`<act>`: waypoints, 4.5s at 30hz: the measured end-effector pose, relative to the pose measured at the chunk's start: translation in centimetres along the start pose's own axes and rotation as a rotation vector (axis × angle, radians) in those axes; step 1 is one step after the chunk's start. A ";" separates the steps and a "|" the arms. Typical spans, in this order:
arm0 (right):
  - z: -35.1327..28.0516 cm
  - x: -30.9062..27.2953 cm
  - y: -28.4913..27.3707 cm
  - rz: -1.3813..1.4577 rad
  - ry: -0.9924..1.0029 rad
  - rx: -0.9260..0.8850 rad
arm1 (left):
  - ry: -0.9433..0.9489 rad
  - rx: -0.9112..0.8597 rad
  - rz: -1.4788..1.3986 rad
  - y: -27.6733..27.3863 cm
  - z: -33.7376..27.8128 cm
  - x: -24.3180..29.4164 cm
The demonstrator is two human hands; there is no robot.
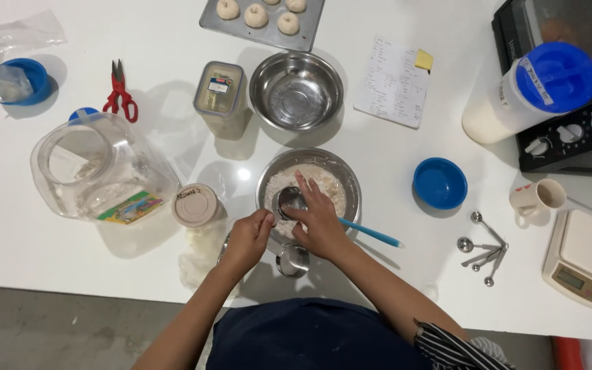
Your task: Measuring and mixing ingredients into a dough in a bakery kitchen.
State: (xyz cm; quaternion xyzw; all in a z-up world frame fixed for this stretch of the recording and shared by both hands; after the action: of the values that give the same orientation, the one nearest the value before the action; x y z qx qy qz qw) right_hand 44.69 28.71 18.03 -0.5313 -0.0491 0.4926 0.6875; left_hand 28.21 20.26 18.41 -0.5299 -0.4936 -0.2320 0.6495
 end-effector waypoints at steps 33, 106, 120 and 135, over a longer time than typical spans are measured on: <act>1.1 -1.2 -3.6 0.052 -0.247 0.049 | 0.089 -0.105 0.328 0.8 -0.6 2.7; -2.7 4.9 2.4 -0.053 0.049 -0.142 | 0.125 -0.353 0.416 3.0 1.2 -2.0; -7.6 7.5 8.4 0.530 0.697 -0.342 | 0.188 -0.232 0.440 5.2 -0.8 -2.8; -4.9 8.2 5.8 0.879 0.814 -0.400 | 0.139 -0.180 0.469 3.8 0.1 -3.0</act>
State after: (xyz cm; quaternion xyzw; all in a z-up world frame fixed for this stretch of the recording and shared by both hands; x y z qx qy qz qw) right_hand 48.17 31.07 7.67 -0.7651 0.3482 0.4686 0.2717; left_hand 30.04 20.93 14.00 -0.6685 -0.2887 -0.1539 0.6679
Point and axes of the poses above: each hand's wrist, its own z-axis towards the middle knuckle, its own y-axis out of the palm, x = y × z, the point moved 4 cm from there along z, towards the middle knuckle, and after that the axes turned 12 degrees about x, right-handed, at the moved point
